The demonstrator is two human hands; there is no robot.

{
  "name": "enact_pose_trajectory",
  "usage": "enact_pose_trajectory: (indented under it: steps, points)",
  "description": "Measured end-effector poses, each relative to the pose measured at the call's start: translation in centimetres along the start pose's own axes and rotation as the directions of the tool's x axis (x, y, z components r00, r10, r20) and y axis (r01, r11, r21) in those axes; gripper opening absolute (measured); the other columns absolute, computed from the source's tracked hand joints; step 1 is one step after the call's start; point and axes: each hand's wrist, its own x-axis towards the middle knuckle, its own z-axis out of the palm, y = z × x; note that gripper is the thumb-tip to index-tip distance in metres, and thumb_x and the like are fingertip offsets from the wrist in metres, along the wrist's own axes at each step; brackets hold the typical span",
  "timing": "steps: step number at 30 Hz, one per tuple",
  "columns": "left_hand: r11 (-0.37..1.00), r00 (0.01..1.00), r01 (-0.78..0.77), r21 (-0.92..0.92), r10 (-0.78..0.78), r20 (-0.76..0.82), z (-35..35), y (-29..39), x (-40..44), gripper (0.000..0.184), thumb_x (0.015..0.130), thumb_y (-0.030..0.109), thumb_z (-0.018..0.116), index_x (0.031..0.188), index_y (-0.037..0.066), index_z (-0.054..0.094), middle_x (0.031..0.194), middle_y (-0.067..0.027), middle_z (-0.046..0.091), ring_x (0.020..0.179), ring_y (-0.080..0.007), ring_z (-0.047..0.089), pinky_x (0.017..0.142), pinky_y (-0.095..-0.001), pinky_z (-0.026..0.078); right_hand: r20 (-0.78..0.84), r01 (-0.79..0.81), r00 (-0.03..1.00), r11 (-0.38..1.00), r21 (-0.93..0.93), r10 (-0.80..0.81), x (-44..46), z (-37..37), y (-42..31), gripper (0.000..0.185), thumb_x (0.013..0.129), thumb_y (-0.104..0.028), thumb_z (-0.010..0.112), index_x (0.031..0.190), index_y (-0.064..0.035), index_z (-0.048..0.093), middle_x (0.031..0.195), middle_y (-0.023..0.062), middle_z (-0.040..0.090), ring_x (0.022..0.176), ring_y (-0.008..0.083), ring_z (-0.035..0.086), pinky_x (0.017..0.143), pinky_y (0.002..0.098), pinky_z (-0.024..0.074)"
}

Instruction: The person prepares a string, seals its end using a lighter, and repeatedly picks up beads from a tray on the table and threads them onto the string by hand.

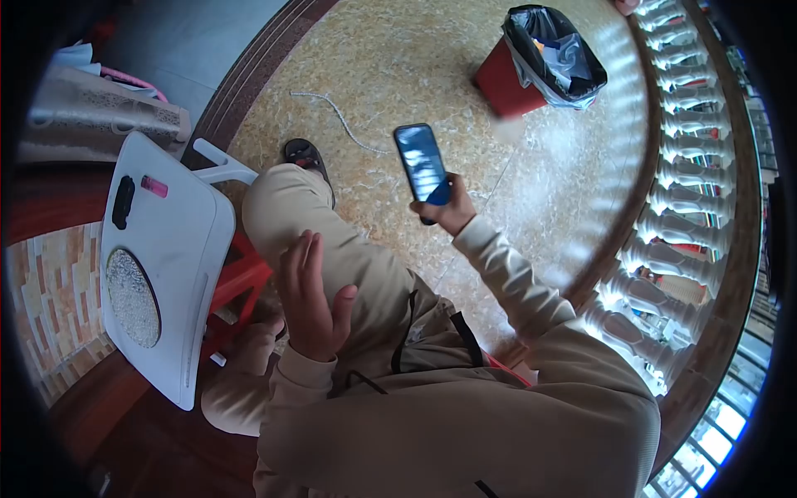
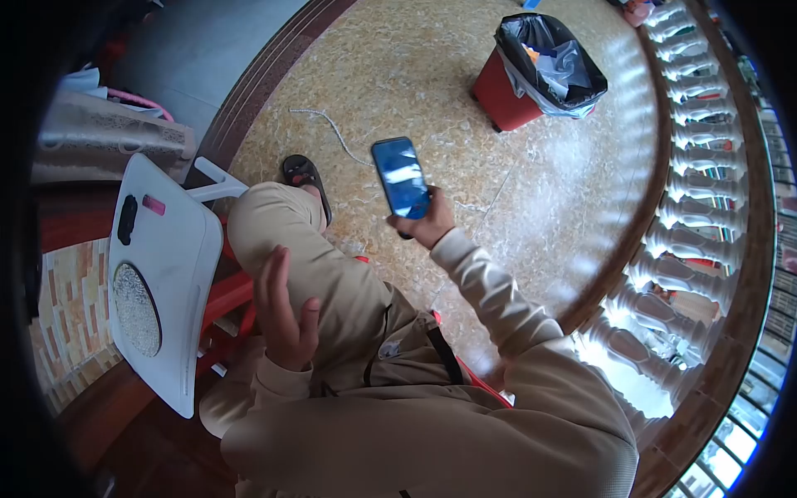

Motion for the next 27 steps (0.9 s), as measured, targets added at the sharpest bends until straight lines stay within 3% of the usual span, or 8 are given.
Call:
enact_pose_trajectory:
  steps: [2,4,7,9,11,17,19,27]
  points:
    - [0.965,0.996,-0.072,0.253,0.055,0.076,0.2,-0.2,-0.6,0.063,0.096,0.041,0.047,0.144,0.001,0.045,0.15,-0.0143,0.045,0.134,-0.0379,0.043,0.116,-0.049,0.024,-0.152,-0.257,0.957,0.965,-0.05,0.247,1.8,-2.1,4.3,0.082,0.061,-0.023,0.091,0.12,0.0063,0.043,0.099,0.0199,0.065,0.077,0.0263,0.068,0.07,0.0332,0.057]
    - [0.857,0.986,-0.132,0.497,0.064,0.152,2.2,-1.3,1.4,0.058,0.095,0.038,0.044,0.14,0.001,0.049,0.147,-0.016,0.049,0.133,-0.0359,0.045,0.117,-0.0493,0.022,-0.266,-0.378,0.903,0.919,-0.113,0.338,6.2,-4.7,9.7,0.077,0.061,-0.021,0.09,0.117,0.0046,0.044,0.096,0.0193,0.065,0.072,0.0262,0.068,0.067,0.032,0.0573]
    - [0.853,0.99,-0.132,0.506,0.082,0.119,2.1,-1.9,1.6,0.054,0.095,0.038,0.045,0.134,0.003,0.055,0.141,-0.0146,0.055,0.132,-0.0337,0.046,0.115,-0.0486,0.024,-0.316,-0.384,0.896,0.902,-0.198,0.312,10.2,-5.4,16.5,0.072,0.064,-0.022,0.09,0.117,0.0011,0.047,0.095,0.0163,0.066,0.08,0.0287,0.068,0.071,0.0344,0.0571]
    - [0.865,0.989,-0.142,0.481,0.109,0.095,2.3,-1.8,1.3,0.05,0.096,0.039,0.045,0.128,0.005,0.061,0.136,-0.0132,0.06,0.131,-0.0315,0.047,0.113,-0.0478,0.026,-0.44,-0.506,0.805,0.848,-0.159,0.398,13.2,-5.2,22.2,0.073,0.062,-0.022,0.09,0.117,-0.0016,0.048,0.095,0.015,0.066,0.078,0.0288,0.067,0.07,0.0357,0.0567]
    - [0.858,0.988,-0.15,0.492,0.115,0.101,2.2,-1.9,1.2,0.048,0.096,0.038,0.045,0.126,0.006,0.063,0.135,-0.0126,0.061,0.131,-0.0311,0.048,0.114,-0.0477,0.026,-0.429,-0.562,0.784,0.806,-0.186,0.448,15.1,-4.4,22.3,0.078,0.059,-0.027,0.091,0.119,-0.0026,0.049,0.103,0.0178,0.066,0.095,0.0357,0.067,0.085,0.0439,0.0549]
    - [0.846,0.989,-0.146,0.513,0.121,0.083,1.5,-1.8,0.0,0.042,0.095,0.037,0.044,0.118,0.009,0.067,0.132,-0.01,0.063,0.132,-0.0295,0.047,0.115,-0.0473,0.024,-0.352,-0.591,0.8,0.737,-0.327,0.486,21.4,-1.6,21.0,0.081,0.059,-0.037,0.089,0.119,-0.0016,0.049,0.104,0.0181,0.066,0.096,0.0362,0.068,0.087,0.0434,0.0541]
    - [0.826,0.988,-0.153,0.542,0.122,0.094,0.7,-1.9,-0.1,0.041,0.096,0.038,0.043,0.116,0.011,0.067,0.132,-0.0092,0.063,0.133,-0.0289,0.047,0.117,-0.0471,0.023,-0.366,-0.547,0.835,0.694,-0.468,0.411,23.7,-0.5,20.3,0.081,0.059,-0.037,0.089,0.118,-0.0005,0.048,0.102,0.0181,0.067,0.096,0.0355,0.068,0.087,0.0428,0.0541]
    - [0.795,0.985,-0.144,0.588,0.056,0.165,-0.3,-1.1,-0.6,0.04,0.096,0.04,0.043,0.116,0.015,0.068,0.132,-0.0069,0.063,0.136,-0.0281,0.044,0.118,-0.0482,0.021,-0.385,-0.513,0.857,0.641,-0.571,0.343,25.3,1.0,20.9,0.081,0.062,-0.046,0.087,0.12,-0.0053,0.049,0.114,0.0198,0.059,0.1,0.0383,0.064,0.086,0.0467,0.0535]
